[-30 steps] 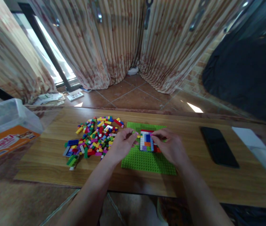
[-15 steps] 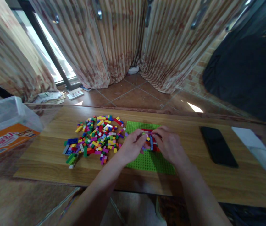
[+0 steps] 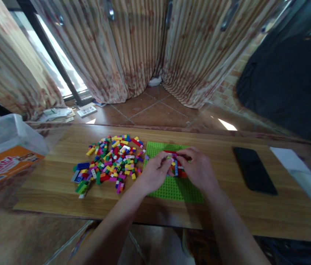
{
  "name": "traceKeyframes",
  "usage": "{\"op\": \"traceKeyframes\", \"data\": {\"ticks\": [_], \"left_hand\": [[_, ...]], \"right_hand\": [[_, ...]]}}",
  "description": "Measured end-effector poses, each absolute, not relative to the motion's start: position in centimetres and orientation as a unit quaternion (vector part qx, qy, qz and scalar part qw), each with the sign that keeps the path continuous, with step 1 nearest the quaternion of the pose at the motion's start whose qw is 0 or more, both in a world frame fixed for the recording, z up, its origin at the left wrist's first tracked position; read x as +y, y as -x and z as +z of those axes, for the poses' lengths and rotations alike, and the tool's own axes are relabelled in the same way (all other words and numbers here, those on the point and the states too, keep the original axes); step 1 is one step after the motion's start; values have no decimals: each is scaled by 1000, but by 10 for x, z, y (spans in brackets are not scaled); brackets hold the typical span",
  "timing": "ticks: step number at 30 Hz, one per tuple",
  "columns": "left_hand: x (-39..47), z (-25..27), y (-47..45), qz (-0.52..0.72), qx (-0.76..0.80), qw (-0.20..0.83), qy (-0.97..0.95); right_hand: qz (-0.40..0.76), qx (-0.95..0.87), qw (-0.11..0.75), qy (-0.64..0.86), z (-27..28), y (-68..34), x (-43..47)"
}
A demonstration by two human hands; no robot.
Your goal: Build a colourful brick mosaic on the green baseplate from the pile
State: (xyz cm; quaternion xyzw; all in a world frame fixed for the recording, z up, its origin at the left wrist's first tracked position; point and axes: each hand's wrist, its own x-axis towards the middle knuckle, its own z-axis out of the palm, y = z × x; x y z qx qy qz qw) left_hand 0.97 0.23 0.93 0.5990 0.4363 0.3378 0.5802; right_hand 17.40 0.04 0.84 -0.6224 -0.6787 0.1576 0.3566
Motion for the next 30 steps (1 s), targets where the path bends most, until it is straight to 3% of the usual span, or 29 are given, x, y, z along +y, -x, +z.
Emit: {"op": "traceKeyframes", "data": {"ticks": [25, 30], "left_hand": [[0, 11, -12, 322, 439, 532, -648], [0, 12, -12, 321, 441, 541, -641]], "right_hand": [[168, -564, 423, 690, 5, -169, 1], [226, -523, 427, 702, -1, -170, 4]]}}
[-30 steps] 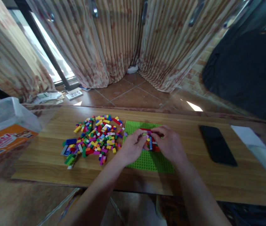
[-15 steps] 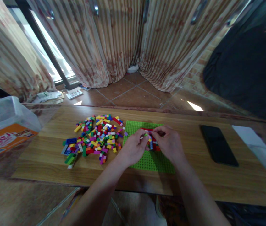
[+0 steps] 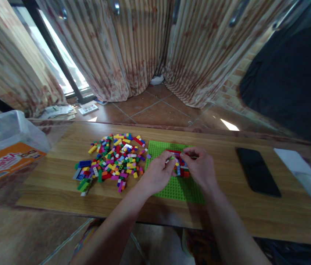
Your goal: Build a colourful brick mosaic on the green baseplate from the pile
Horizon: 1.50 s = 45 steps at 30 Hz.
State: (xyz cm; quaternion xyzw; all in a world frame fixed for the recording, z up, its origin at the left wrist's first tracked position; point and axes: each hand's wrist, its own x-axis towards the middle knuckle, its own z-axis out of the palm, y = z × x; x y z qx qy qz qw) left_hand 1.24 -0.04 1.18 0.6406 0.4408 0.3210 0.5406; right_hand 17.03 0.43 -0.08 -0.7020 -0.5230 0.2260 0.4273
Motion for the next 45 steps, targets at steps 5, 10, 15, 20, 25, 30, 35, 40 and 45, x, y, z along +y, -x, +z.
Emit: {"op": "traceKeyframes", "data": {"ticks": [5, 10, 15, 20, 25, 30, 35, 40, 45], "left_hand": [[-1, 11, -13, 324, 436, 543, -640], [-1, 10, -13, 322, 436, 538, -645], [-2, 12, -13, 319, 442, 520, -658], [-2, 12, -14, 321, 445, 525, -650], [0, 10, -14, 351, 439, 554, -614], [6, 7, -9, 397, 462, 532, -588], [10, 6, -8, 434, 452, 587, -513], [6, 16, -7, 450, 430, 640, -450], [3, 21, -5, 444, 413, 654, -452]], "right_hand": [[221, -527, 426, 701, -5, -170, 5], [227, -526, 425, 701, -6, -170, 7], [230, -524, 419, 705, -5, -169, 7], [214, -533, 414, 706, -3, -167, 6], [220, -542, 397, 707, -2, -166, 4], [204, -538, 427, 698, 3, -167, 0], [235, -548, 464, 655, 11, -167, -5], [294, -619, 438, 582, 18, -158, -14], [306, -646, 422, 558, 22, -152, -19]]}}
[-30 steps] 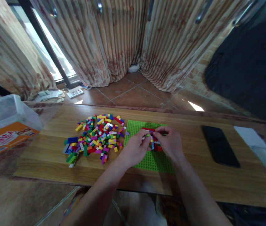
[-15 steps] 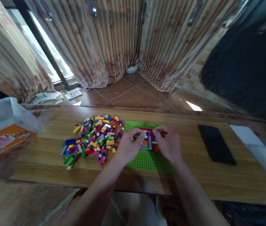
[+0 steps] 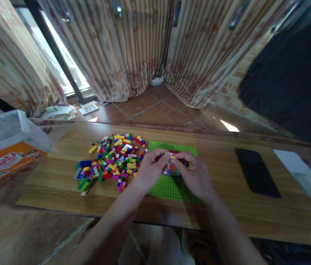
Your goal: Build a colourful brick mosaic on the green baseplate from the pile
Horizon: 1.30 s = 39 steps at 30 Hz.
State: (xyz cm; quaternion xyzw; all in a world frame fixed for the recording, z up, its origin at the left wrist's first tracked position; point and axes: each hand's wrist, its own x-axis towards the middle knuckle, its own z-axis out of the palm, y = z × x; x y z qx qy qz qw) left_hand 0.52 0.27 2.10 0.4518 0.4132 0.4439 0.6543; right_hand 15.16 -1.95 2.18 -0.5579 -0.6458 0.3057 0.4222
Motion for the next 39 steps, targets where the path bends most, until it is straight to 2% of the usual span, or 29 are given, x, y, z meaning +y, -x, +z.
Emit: {"op": "traceKeyframes", "data": {"ticks": [11, 20, 28, 33, 39], "left_hand": [[1, 23, -5, 441, 404, 657, -459], [-1, 24, -4, 436, 371, 705, -419], [4, 22, -5, 447, 487, 618, -426], [6, 19, -3, 452, 498, 610, -418], [4, 8, -2, 388, 502, 533, -559]], "right_hand": [[315, -604, 460, 570, 21, -146, -23], [349, -595, 487, 536, 17, -151, -21], [139, -655, 415, 615, 9, -179, -9], [98, -701, 374, 599, 5, -178, -6], [69, -736, 325, 589, -1, -177, -5]]}}
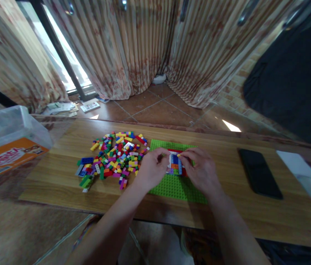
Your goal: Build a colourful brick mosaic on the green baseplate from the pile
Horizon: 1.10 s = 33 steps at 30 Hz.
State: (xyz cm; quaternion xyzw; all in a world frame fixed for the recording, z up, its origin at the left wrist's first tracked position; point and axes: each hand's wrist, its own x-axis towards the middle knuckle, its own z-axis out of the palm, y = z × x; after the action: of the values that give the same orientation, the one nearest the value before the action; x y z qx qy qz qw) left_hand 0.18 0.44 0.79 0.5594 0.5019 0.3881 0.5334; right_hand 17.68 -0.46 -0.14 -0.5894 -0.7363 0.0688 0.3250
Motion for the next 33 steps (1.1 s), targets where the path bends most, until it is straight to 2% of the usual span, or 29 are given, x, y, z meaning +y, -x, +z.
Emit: {"op": "traceKeyframes", "data": {"ticks": [8, 22, 33], "left_hand": [[-3, 11, -9, 332, 468, 420, -703], [3, 18, -12, 285, 470, 399, -734], [3, 17, -13, 273, 482, 392, -734]], "right_hand": [[58, -748, 311, 583, -1, -176, -3], [109, -624, 395, 665, 1, -165, -3], [261, -525, 429, 688, -10, -172, 3]]}}
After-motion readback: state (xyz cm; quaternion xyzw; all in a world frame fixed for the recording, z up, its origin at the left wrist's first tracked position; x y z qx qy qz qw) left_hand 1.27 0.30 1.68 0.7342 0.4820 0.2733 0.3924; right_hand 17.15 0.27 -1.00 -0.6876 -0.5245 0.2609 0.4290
